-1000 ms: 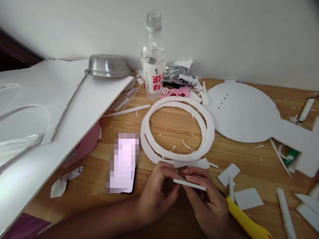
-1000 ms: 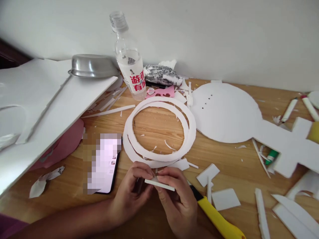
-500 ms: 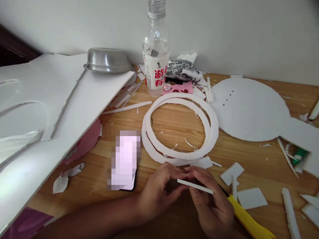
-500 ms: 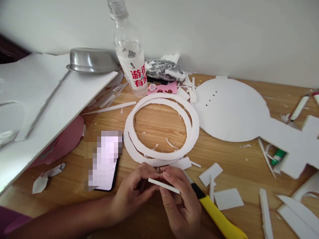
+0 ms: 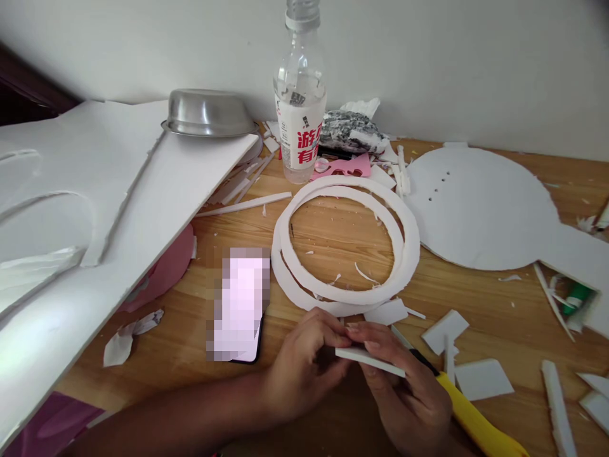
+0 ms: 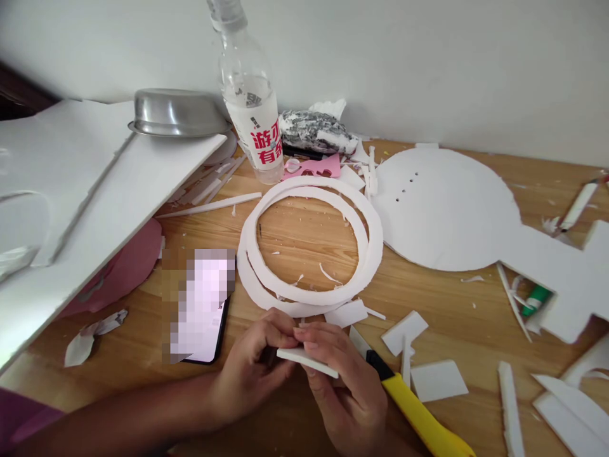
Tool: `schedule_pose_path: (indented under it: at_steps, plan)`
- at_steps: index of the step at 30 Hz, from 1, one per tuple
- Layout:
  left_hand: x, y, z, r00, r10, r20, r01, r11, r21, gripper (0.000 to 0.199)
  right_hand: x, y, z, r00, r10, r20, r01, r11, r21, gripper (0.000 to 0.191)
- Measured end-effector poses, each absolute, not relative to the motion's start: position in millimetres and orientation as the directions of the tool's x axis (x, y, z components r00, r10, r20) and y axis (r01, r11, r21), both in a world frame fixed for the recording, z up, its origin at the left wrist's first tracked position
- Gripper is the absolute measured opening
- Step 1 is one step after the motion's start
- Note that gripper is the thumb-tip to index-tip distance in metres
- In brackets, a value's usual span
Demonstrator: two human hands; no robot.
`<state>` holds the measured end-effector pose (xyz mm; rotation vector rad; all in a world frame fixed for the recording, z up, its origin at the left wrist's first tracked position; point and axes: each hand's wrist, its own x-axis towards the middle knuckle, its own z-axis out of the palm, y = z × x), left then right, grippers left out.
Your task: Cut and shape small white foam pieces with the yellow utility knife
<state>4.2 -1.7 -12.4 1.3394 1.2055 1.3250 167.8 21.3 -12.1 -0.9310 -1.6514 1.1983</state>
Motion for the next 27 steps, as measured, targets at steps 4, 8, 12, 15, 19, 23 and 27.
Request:
schedule_pose_path:
  at_steps: [4,8,12,15,19,23,27]
  plan:
    - [4,-1,-9,-0.007,0.989,0.146,0.059,-0.145,0.988,0.016,161,16,-9,-0.201,0.976,0.084,0.053,0.097,-0.994,0.044]
    - [2,-1,-6,0.003,0.996,0.092,0.070,-0.092,0.993,0.015,155,17,-6,-0.077,0.997,0.021,0.016,0.022,-1.000,0.041]
    - [-1,4,-2,0.007,0.997,0.078,0.085,-0.078,0.993,0.013,158,23,-8,-0.146,0.989,0.035,0.122,0.053,-0.991,0.034]
    - [-2,8,1,0.061,0.987,0.149,0.087,-0.154,0.984,0.018,162,24,-10,-0.272,0.961,0.051,0.215,0.113,-0.970,0.034]
    - [-2,6,0,0.093,0.966,0.241,0.113,-0.251,0.961,0.024,165,25,-4,-0.357,0.928,0.109,0.217,0.196,-0.956,0.043]
    - [-3,2,0,0.109,0.913,0.393,0.251,-0.408,0.878,0.025,175,32,18,-0.401,0.881,0.252,0.384,0.411,-0.827,0.046]
    - [-6,-2,10,0.141,0.825,0.548,0.368,-0.557,0.744,0.024,209,21,31,-0.378,0.872,0.310,0.740,0.486,-0.465,0.037]
